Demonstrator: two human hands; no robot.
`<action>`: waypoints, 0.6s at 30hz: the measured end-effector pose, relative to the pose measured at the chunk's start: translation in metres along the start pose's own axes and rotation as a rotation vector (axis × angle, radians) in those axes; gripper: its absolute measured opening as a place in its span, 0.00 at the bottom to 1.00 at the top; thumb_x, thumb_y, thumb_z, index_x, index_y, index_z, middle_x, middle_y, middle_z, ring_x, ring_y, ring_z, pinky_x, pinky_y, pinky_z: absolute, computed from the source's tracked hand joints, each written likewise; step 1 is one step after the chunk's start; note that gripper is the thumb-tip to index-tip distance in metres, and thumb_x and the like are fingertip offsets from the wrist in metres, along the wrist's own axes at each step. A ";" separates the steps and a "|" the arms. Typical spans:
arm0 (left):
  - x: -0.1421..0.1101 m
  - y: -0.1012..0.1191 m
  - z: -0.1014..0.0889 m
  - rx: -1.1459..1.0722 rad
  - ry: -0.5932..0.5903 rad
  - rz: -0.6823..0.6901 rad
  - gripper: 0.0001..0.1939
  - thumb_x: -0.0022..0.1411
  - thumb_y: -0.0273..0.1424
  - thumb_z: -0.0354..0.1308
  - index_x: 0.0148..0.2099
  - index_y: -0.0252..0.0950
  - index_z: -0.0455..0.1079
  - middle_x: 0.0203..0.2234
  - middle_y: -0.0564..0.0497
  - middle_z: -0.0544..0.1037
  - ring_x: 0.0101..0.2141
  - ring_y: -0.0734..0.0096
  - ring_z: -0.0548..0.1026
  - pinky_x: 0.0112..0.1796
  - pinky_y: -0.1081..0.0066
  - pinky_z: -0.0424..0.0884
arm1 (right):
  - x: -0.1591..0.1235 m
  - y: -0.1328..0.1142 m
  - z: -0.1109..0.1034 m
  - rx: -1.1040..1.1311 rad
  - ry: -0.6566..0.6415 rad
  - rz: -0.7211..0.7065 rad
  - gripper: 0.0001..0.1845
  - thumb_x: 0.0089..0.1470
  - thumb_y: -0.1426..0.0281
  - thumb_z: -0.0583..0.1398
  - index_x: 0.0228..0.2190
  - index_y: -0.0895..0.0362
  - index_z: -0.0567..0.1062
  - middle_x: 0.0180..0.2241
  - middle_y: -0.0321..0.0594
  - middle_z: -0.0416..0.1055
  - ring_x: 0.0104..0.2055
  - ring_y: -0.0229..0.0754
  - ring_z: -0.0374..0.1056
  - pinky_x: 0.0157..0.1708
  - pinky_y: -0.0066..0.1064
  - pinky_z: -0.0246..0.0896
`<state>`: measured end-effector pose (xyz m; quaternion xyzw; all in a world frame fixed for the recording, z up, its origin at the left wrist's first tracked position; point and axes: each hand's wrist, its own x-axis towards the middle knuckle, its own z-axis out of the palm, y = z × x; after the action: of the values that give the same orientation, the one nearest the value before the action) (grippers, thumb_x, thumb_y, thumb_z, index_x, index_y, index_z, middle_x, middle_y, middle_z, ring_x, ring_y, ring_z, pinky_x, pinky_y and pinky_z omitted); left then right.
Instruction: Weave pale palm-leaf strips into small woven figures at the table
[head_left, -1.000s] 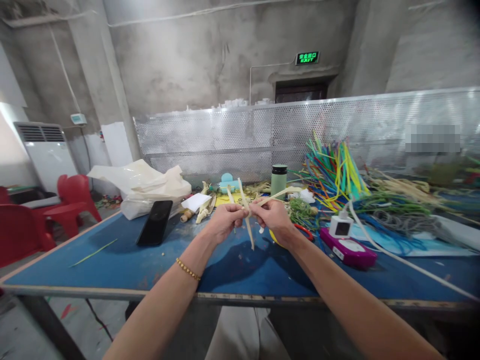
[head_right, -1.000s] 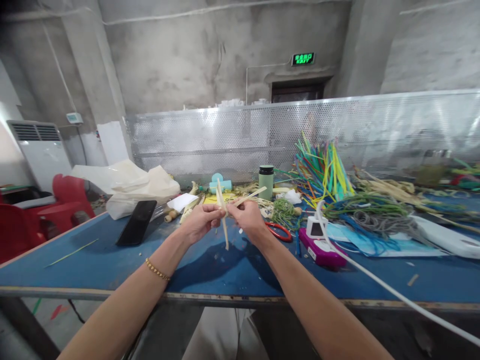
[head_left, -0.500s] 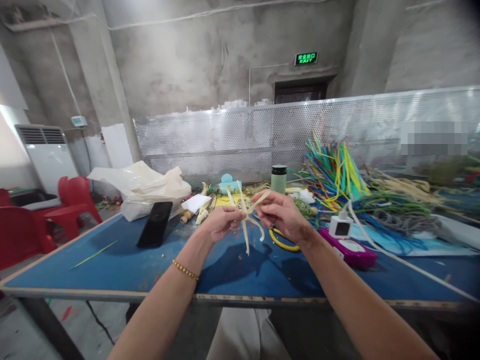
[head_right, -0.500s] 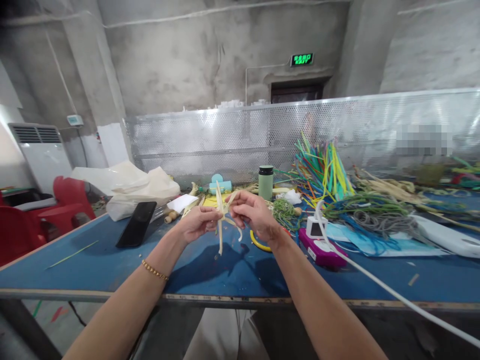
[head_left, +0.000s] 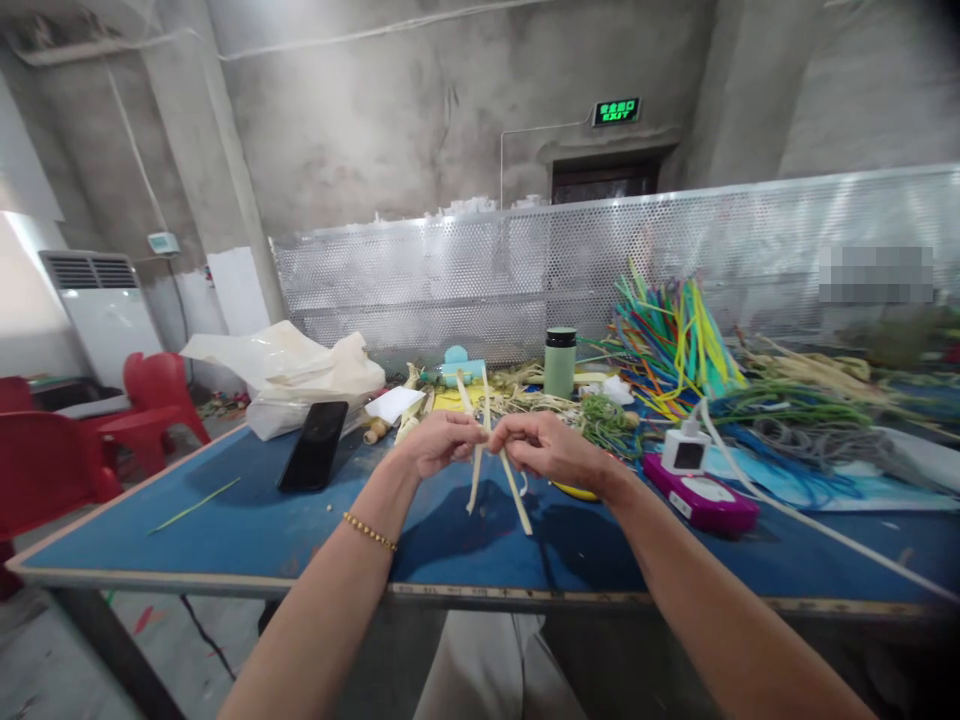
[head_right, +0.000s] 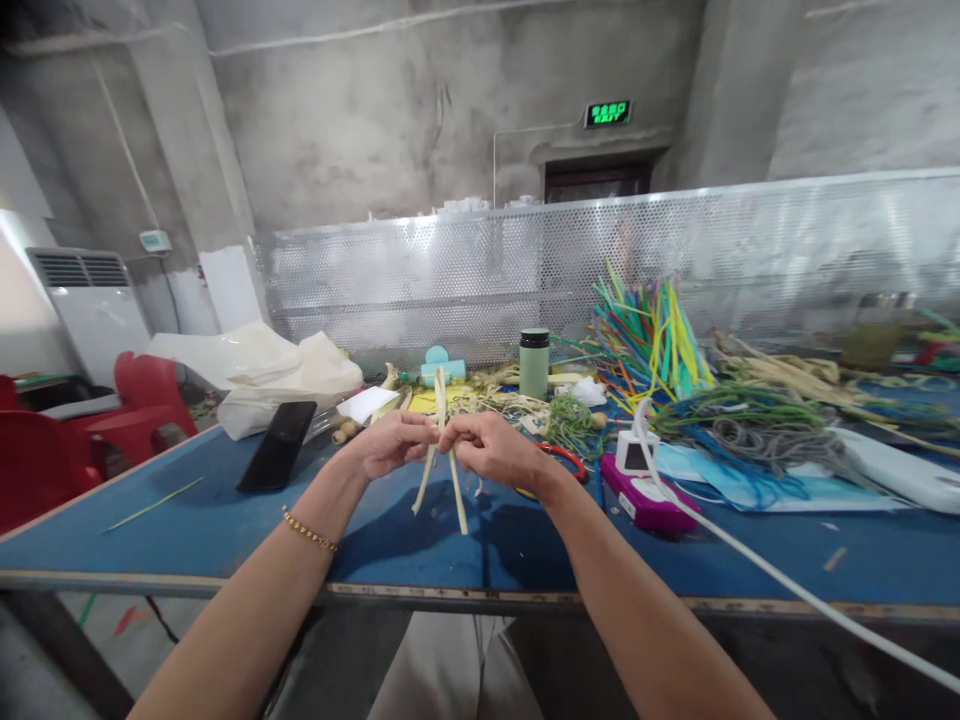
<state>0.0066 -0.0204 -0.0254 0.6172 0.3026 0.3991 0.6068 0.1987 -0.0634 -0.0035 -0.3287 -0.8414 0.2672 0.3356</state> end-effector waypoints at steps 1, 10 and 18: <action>0.000 0.000 -0.001 0.014 -0.004 -0.005 0.07 0.43 0.26 0.64 0.21 0.29 0.68 0.10 0.57 0.61 0.15 0.85 0.56 0.21 0.76 0.50 | 0.000 0.000 0.000 0.027 -0.027 0.014 0.14 0.44 0.78 0.52 0.33 0.60 0.73 0.18 0.30 0.64 0.17 0.31 0.58 0.18 0.23 0.53; 0.002 -0.001 -0.009 0.076 -0.034 -0.026 0.04 0.41 0.23 0.63 0.22 0.29 0.70 0.11 0.57 0.62 0.15 0.84 0.57 0.21 0.76 0.51 | 0.001 0.015 0.006 -0.154 -0.031 -0.126 0.18 0.47 0.77 0.55 0.41 0.58 0.74 0.19 0.28 0.60 0.19 0.30 0.55 0.21 0.22 0.50; 0.000 0.002 -0.004 0.005 0.017 -0.020 0.08 0.41 0.26 0.66 0.21 0.29 0.69 0.12 0.56 0.63 0.15 0.85 0.58 0.21 0.76 0.53 | 0.010 0.014 0.013 -0.295 0.385 -0.221 0.11 0.54 0.67 0.57 0.25 0.59 0.74 0.21 0.35 0.64 0.23 0.33 0.55 0.24 0.26 0.50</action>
<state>0.0029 -0.0189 -0.0241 0.6123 0.3148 0.3975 0.6065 0.1886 -0.0502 -0.0173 -0.3251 -0.8227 0.0361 0.4650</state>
